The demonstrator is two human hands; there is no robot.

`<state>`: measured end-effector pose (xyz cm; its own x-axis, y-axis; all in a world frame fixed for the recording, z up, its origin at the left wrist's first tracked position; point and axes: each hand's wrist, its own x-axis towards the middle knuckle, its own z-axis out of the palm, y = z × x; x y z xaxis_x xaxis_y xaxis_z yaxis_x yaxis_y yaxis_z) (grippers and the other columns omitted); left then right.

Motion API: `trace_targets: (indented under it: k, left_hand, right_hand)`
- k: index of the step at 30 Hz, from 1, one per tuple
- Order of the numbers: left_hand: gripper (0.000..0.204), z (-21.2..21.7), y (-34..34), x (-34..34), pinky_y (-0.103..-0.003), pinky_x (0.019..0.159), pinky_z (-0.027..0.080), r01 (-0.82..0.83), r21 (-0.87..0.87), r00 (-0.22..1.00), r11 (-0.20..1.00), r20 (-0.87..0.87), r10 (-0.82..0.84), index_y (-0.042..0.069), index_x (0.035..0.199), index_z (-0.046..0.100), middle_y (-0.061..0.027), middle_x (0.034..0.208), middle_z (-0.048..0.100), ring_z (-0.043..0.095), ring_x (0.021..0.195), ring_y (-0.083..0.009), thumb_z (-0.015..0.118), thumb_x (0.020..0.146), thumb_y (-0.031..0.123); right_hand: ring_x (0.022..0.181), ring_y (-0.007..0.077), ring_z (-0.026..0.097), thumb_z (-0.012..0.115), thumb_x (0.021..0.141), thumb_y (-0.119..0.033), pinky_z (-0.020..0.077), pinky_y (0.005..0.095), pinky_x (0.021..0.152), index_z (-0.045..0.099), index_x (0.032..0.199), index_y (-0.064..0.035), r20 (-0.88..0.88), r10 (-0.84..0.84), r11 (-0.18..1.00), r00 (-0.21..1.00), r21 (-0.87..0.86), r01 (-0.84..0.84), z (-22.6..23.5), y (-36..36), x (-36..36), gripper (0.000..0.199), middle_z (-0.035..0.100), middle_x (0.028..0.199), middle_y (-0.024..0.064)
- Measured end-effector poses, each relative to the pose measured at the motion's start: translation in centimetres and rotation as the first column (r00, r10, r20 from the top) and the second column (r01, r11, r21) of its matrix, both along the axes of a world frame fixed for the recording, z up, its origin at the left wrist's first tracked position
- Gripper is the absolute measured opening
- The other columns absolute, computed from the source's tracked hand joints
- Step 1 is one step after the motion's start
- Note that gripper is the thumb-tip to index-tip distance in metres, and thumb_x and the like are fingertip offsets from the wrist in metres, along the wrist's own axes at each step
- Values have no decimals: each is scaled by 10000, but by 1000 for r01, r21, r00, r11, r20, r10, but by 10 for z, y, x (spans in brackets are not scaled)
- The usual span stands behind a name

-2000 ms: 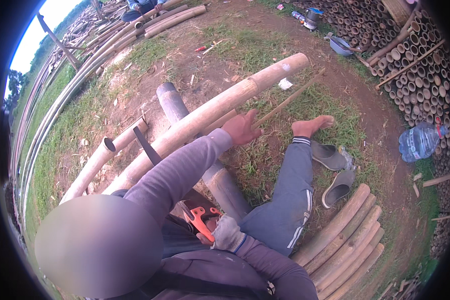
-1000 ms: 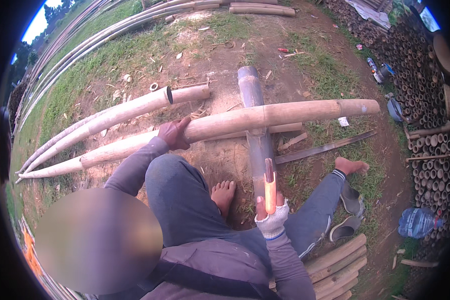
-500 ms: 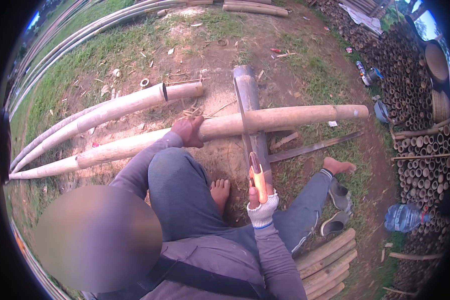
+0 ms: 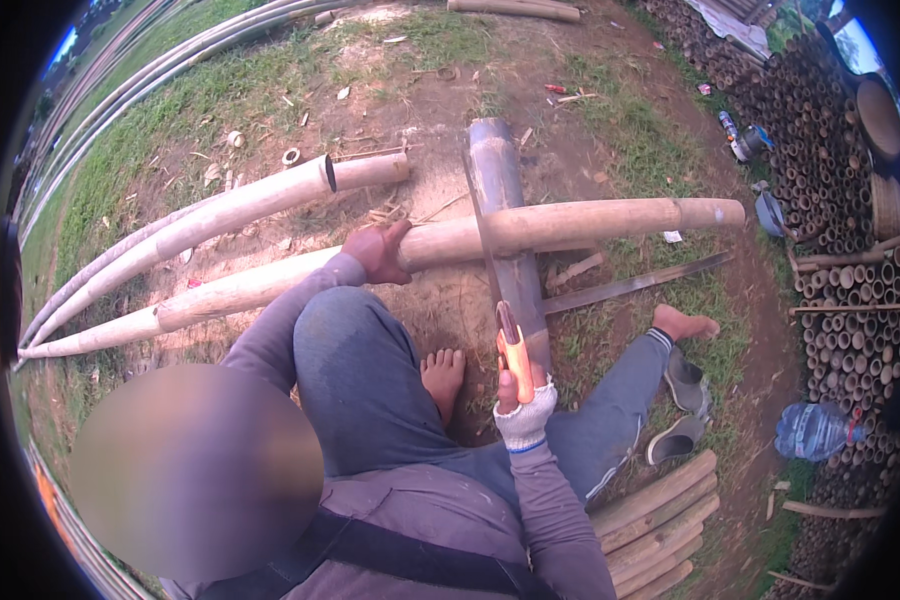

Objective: The person sits on the ground and uses a hand saw to cut a long bamboo pole resting on a support. They saw through the pole, separate the cut piece, and then position another bamboo pole to continue cutting.

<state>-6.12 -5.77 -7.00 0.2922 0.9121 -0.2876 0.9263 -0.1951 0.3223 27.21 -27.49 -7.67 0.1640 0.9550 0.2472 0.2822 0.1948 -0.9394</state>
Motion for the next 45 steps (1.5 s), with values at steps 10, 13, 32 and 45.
trace_targets:
  k: [10, 13, 32, 45]
  left_hand:
    - [873, 0, 3, 1, -543, 940, 595, 7, -1, 1000, 1000, -10, -7, 116, 1386, 563, -240, 1168, 765, 753, 1090, -454, 922, 700, 520]
    - [821, 2, -1, 0, -541, 950, 593, 12, -5, 1000, 1000, -7, -12, 109, 1336, 566, -239, 1163, 766, 750, 1102, -451, 906, 715, 525]
    - [816, -4, 2, 1, -534, 940, 598, 31, 27, 998, 999, -53, -29, 124, 1335, 565, -206, 1136, 757, 752, 1085, -424, 916, 705, 505]
    - [823, 10, -4, -3, -531, 934, 603, -1, -10, 998, 1000, -67, 0, 111, 1339, 569, -221, 1120, 772, 766, 1063, -434, 915, 706, 508]
  right_hand:
    - [1210, 339, 729, 673, 1101, -356, 554, 431, 1065, 586, 1467, 108, 22, 37, 995, 999, -91, -35, 25, -13, 1, 598, 724, 1346, 245]
    - [1221, 344, 734, 657, 1107, -354, 556, 432, 1072, 585, 1467, 111, 0, 48, 989, 999, -138, -47, 32, -48, 12, 592, 728, 1358, 239]
    - [1173, 305, 755, 616, 1107, -283, 577, 394, 1038, 572, 1486, 109, 74, 76, 978, 994, -199, -60, 54, -100, 28, 547, 745, 1324, 230]
    - [1167, 311, 751, 663, 1094, -233, 570, 407, 1030, 616, 1444, 88, 64, 69, 985, 996, -161, -58, 44, -51, 17, 478, 758, 1283, 217]
